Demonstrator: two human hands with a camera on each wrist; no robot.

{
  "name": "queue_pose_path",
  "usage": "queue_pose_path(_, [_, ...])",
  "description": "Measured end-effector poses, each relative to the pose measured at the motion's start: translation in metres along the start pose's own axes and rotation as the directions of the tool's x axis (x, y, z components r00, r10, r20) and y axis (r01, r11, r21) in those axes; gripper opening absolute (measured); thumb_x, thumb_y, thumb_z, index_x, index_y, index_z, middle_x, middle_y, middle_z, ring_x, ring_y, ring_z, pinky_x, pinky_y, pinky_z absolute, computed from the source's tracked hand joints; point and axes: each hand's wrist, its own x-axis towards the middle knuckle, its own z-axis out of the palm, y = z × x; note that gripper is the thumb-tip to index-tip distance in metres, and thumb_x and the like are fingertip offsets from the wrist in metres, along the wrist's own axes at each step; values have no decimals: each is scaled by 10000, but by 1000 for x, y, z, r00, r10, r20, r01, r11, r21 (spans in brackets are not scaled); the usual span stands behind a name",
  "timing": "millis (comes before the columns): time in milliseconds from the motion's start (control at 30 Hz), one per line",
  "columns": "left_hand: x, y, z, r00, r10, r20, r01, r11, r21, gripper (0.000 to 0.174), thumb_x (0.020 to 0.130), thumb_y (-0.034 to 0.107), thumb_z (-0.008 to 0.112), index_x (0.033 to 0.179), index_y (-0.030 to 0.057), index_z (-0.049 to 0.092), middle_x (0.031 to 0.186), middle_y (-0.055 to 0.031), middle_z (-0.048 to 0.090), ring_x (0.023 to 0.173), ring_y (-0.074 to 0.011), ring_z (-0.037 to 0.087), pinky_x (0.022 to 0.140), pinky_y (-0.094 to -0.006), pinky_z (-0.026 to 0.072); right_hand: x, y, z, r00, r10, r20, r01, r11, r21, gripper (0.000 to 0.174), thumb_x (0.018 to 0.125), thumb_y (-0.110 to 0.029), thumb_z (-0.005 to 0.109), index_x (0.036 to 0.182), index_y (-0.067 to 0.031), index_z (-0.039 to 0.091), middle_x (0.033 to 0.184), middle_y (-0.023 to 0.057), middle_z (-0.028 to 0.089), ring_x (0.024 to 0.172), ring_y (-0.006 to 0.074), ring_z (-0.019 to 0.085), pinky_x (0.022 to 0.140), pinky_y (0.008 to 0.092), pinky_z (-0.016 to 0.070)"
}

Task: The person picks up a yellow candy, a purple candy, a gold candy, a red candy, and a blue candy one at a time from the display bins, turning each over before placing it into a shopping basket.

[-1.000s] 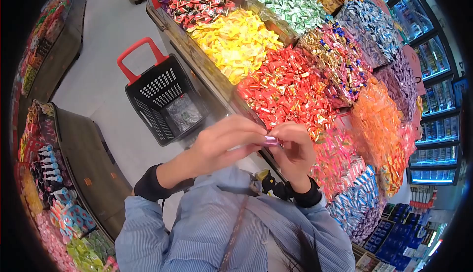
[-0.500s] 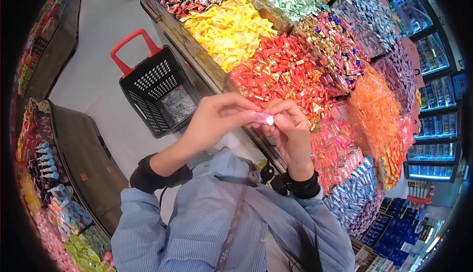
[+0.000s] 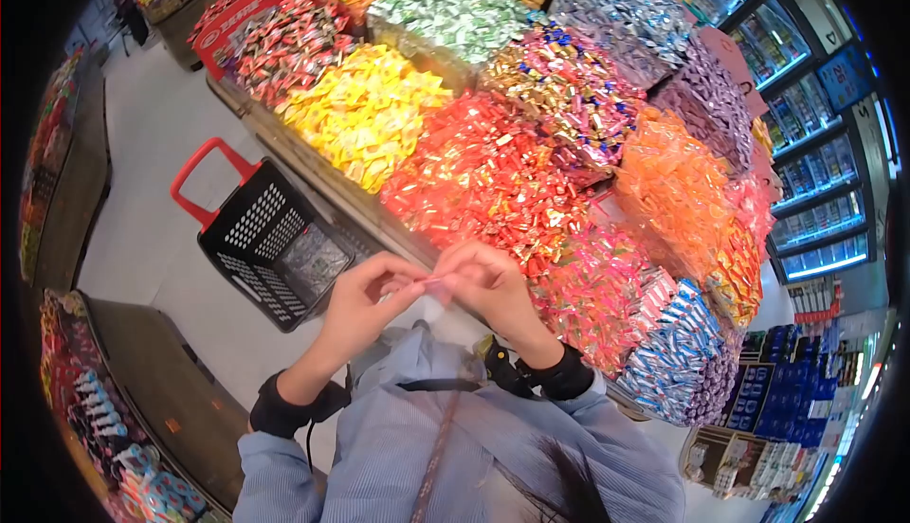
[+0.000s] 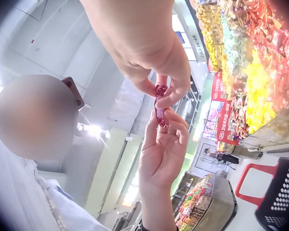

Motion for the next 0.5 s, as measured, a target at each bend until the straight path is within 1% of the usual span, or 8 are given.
queue_pose_path(33, [0, -4, 2, 1000, -13, 3, 13, 1000, 22, 140, 762, -2, 600, 895, -30, 568, 886, -60, 553, 796, -97, 527, 693, -217, 419, -3, 3, -4, 1000, -9, 9, 9, 1000, -10, 85, 807, 33, 511, 890, 17, 507, 879, 77, 511, 743, 119, 535, 639, 242, 449])
queue_pose_path(133, [0, -15, 11, 996, 68, 54, -77, 980, 184, 174, 728, -24, 617, 896, -19, 574, 900, -67, 543, 813, -105, 517, 687, -224, 415, -12, 15, -17, 999, -5, 31, 6, 1000, -29, 83, 812, 15, 516, 894, 22, 504, 880, 69, 509, 746, 112, 531, 643, 235, 442])
queue_pose_path(233, [4, -21, 21, 990, 131, 47, -139, 936, 322, 180, 693, -1, 644, 865, -4, 593, 854, -66, 566, 765, -113, 532, 671, -224, 422, -19, 22, -27, 999, 36, -24, -35, 999, 33, 82, 814, 11, 515, 894, 22, 502, 879, 65, 508, 741, 109, 525, 645, 234, 439])
queue_pose_path(267, [7, -19, 23, 990, 135, 47, -143, 923, 359, 182, 671, 4, 656, 844, 8, 601, 841, -77, 571, 742, -137, 546, 661, -237, 434, -20, 21, -29, 998, 41, -47, -41, 999, 15, 77, 821, 5, 507, 896, 18, 496, 872, 63, 509, 736, 107, 521, 647, 232, 436])
queue_pose_path(367, [20, -13, 25, 972, 203, 121, -236, 835, 497, 186, 674, 8, 654, 852, 21, 601, 838, -84, 577, 723, -155, 558, 654, -250, 443, -19, 29, -38, 998, 24, -62, -21, 999, 40, 67, 828, -4, 501, 892, 13, 489, 863, 60, 511, 734, 105, 520, 648, 230, 433])
queue_pose_path(400, [24, -12, 23, 974, 170, 150, -224, 832, 507, 202, 672, 16, 657, 865, 30, 598, 844, -90, 572, 749, -187, 558, 665, -269, 447, -19, 27, -37, 991, 84, -103, -76, 994, 80, 65, 803, 20, 513, 855, -5, 483, 851, 65, 497, 740, 126, 507, 685, 255, 418])
queue_pose_path(500, [41, -17, 19, 934, 244, 260, -352, 745, 566, 231, 667, 26, 661, 888, 35, 591, 847, -81, 562, 775, -213, 545, 674, -285, 447, -12, 36, -47, 991, 56, -118, -49, 997, 63, 54, 830, -2, 494, 884, 4, 486, 849, 54, 519, 734, 101, 523, 642, 225, 433])
